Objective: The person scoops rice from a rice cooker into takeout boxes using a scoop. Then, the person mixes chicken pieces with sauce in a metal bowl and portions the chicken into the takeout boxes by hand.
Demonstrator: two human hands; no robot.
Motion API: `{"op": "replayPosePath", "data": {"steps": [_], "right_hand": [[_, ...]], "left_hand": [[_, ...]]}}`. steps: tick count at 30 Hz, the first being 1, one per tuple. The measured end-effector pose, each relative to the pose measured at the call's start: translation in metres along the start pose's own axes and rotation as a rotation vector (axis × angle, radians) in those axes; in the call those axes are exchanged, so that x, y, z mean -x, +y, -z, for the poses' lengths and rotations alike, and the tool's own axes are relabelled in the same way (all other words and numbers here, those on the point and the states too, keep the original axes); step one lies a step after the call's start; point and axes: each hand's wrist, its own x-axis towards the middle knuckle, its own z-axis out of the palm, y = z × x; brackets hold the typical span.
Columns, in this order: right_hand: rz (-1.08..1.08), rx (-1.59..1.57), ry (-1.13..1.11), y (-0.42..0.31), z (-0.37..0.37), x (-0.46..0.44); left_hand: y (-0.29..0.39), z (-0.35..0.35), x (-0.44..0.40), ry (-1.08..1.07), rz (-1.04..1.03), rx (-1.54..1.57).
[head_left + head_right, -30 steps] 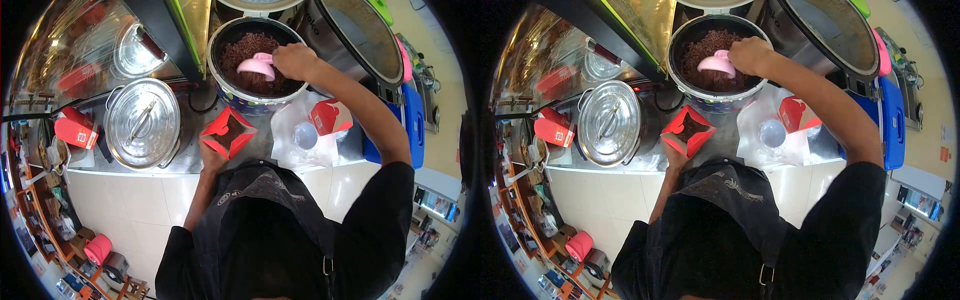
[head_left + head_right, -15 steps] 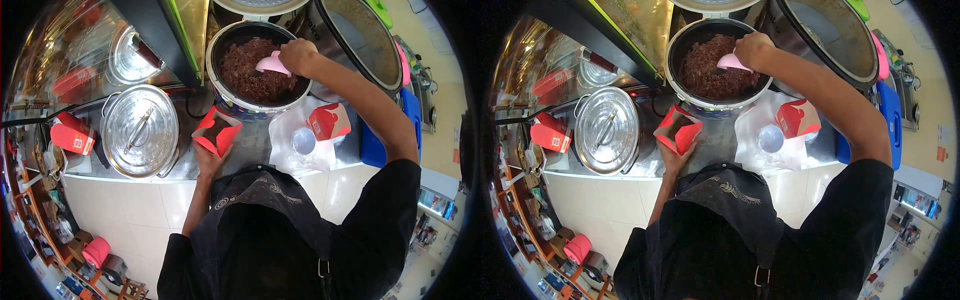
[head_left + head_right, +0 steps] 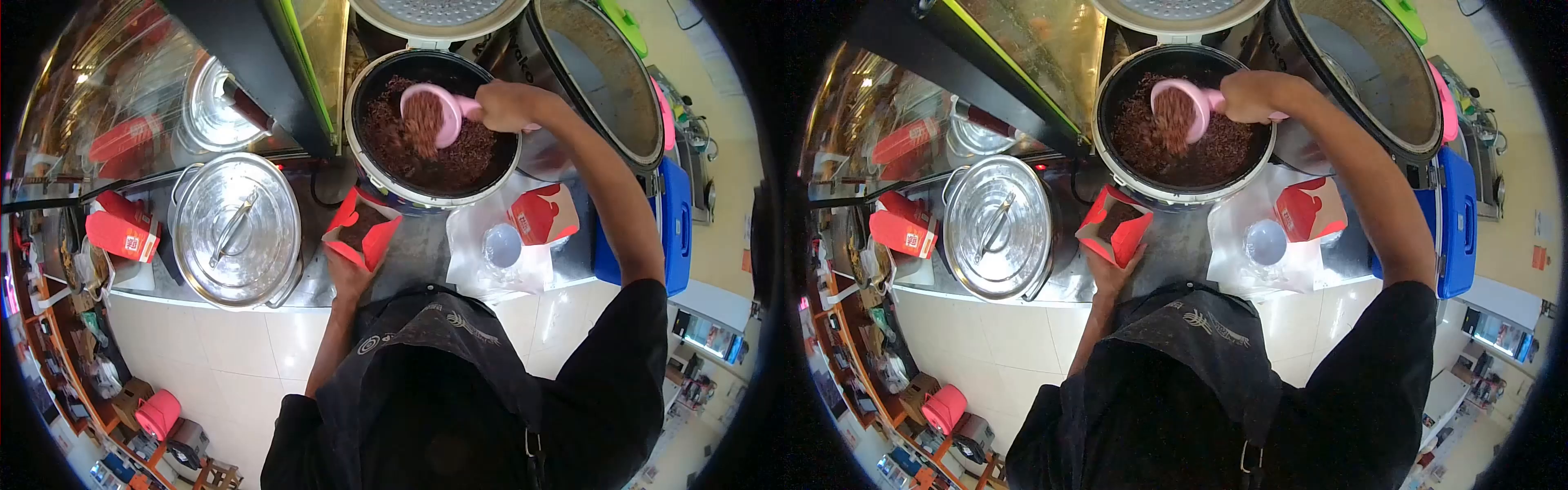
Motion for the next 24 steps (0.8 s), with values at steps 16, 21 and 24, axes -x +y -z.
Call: {"op": "replayPosePath", "data": {"steps": [16,21,24], "right_hand": [[0.238,-0.153,-0.152,-0.018,-0.053,-0.028],[0.165,-0.327,-0.361,-0.007,-0.025,-0.026],[0.145,-0.509,-0.483,0.004,-0.023,-0.03]], "left_hand": [[-0.02,-0.008,-0.025,-0.014,-0.101,0.004],[-0.009,0.0,-0.027,-0.088,-0.03,-0.066],[0.006,0.006,-0.032,-0.143,0.019,0.069]]}}
